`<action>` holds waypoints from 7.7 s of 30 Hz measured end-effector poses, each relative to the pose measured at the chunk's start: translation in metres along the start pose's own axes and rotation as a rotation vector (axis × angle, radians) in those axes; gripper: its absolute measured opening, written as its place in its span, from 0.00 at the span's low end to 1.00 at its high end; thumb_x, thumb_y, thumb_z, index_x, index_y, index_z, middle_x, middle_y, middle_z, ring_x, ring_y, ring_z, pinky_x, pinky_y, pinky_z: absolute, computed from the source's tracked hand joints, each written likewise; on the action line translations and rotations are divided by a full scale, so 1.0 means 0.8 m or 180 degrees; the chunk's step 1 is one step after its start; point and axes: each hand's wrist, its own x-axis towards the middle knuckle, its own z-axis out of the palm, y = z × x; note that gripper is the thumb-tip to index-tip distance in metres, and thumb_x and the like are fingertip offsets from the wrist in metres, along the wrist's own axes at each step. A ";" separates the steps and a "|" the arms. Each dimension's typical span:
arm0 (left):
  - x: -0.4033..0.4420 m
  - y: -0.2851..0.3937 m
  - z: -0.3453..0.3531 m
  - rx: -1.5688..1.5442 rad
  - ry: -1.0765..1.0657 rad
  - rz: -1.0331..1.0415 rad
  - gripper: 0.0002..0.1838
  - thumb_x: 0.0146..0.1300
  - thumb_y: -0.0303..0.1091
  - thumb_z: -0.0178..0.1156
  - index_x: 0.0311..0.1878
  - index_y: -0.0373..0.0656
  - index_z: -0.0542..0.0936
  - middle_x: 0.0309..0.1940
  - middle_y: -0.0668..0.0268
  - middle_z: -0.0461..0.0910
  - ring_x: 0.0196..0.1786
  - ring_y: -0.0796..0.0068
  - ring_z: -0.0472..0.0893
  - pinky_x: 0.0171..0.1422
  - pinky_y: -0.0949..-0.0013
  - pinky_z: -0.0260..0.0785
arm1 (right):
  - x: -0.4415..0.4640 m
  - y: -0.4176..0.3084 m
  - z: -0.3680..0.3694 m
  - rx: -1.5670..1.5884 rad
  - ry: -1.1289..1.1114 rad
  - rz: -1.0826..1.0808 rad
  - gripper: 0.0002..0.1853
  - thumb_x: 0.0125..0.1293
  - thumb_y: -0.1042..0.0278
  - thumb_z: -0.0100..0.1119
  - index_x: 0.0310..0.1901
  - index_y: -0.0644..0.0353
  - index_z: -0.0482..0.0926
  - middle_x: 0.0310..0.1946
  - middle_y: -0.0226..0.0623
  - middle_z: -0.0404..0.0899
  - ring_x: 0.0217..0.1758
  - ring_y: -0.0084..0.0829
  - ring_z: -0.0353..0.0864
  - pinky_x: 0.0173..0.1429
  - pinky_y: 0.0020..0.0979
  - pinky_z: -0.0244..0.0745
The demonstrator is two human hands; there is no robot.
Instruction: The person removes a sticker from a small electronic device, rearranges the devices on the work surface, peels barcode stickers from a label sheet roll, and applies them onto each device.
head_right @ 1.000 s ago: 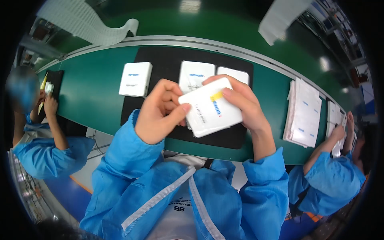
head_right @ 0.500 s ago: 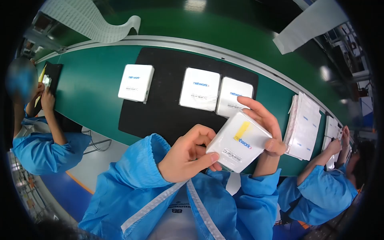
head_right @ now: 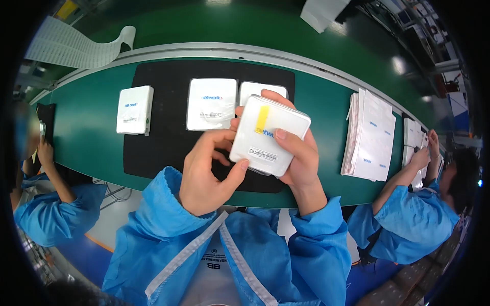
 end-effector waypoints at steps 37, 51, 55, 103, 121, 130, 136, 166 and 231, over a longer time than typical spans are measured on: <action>-0.003 0.012 -0.014 0.0844 -0.0086 0.0964 0.23 0.49 0.21 0.71 0.52 0.41 0.88 0.32 0.65 0.78 0.36 0.65 0.77 0.39 0.67 0.73 | -0.012 -0.004 0.000 -0.0313 0.0154 -0.0359 0.39 0.64 0.61 0.59 0.75 0.64 0.59 0.65 0.65 0.72 0.67 0.57 0.77 0.71 0.56 0.74; -0.042 0.026 0.010 -0.1253 -0.0705 -0.0310 0.35 0.69 0.22 0.60 0.78 0.29 0.62 0.30 0.67 0.78 0.33 0.79 0.76 0.43 0.74 0.70 | -0.028 0.006 -0.014 -0.1404 0.0343 -0.0936 0.39 0.66 0.59 0.62 0.75 0.58 0.57 0.67 0.61 0.70 0.69 0.57 0.76 0.73 0.56 0.72; -0.042 0.026 0.013 -0.1192 -0.0677 -0.0235 0.37 0.68 0.22 0.60 0.79 0.28 0.58 0.30 0.67 0.78 0.32 0.80 0.75 0.42 0.75 0.70 | -0.029 0.007 -0.012 -0.1426 0.0349 -0.0993 0.39 0.66 0.59 0.62 0.75 0.58 0.57 0.67 0.61 0.70 0.69 0.56 0.76 0.73 0.56 0.73; -0.026 0.019 0.010 -0.1445 -0.0520 -0.0653 0.27 0.69 0.21 0.57 0.72 0.33 0.68 0.29 0.70 0.77 0.32 0.84 0.76 0.43 0.78 0.69 | -0.029 0.005 -0.009 -0.1374 0.0402 -0.1096 0.40 0.64 0.58 0.61 0.75 0.57 0.57 0.67 0.60 0.70 0.68 0.56 0.77 0.72 0.55 0.74; -0.033 0.018 0.025 -0.0798 -0.0366 -0.0113 0.32 0.65 0.18 0.59 0.74 0.29 0.68 0.29 0.65 0.79 0.30 0.76 0.78 0.39 0.74 0.72 | -0.033 0.009 -0.020 -0.1670 0.0454 -0.1150 0.40 0.64 0.59 0.63 0.76 0.54 0.57 0.69 0.60 0.69 0.69 0.56 0.76 0.72 0.52 0.73; -0.033 0.022 0.034 -0.0634 -0.0341 -0.0062 0.35 0.65 0.18 0.59 0.76 0.29 0.65 0.27 0.65 0.78 0.30 0.75 0.79 0.37 0.73 0.71 | -0.033 0.013 -0.021 -0.1814 0.0459 -0.1256 0.40 0.64 0.61 0.62 0.76 0.55 0.56 0.69 0.60 0.69 0.69 0.56 0.76 0.73 0.54 0.71; -0.024 0.015 0.018 -0.1507 -0.0607 -0.0405 0.31 0.69 0.20 0.57 0.76 0.33 0.65 0.28 0.68 0.77 0.31 0.82 0.77 0.41 0.77 0.69 | -0.034 0.009 -0.019 -0.1715 0.0479 -0.1255 0.40 0.64 0.60 0.61 0.76 0.56 0.56 0.69 0.60 0.69 0.68 0.55 0.76 0.73 0.55 0.71; -0.007 0.019 0.037 -0.1332 0.0254 -0.0795 0.12 0.71 0.22 0.60 0.56 0.34 0.81 0.24 0.76 0.73 0.28 0.89 0.70 0.35 0.80 0.62 | -0.036 0.012 -0.013 -0.1868 0.0406 -0.1618 0.36 0.67 0.68 0.60 0.72 0.70 0.58 0.65 0.55 0.70 0.66 0.39 0.74 0.69 0.39 0.70; 0.010 0.000 0.035 -0.1096 0.0483 -0.0442 0.06 0.60 0.19 0.71 0.41 0.36 0.87 0.20 0.73 0.77 0.22 0.90 0.71 0.28 0.80 0.62 | -0.029 0.023 -0.014 -0.2341 -0.0060 -0.2235 0.35 0.67 0.70 0.60 0.71 0.67 0.56 0.64 0.68 0.67 0.67 0.49 0.74 0.68 0.46 0.71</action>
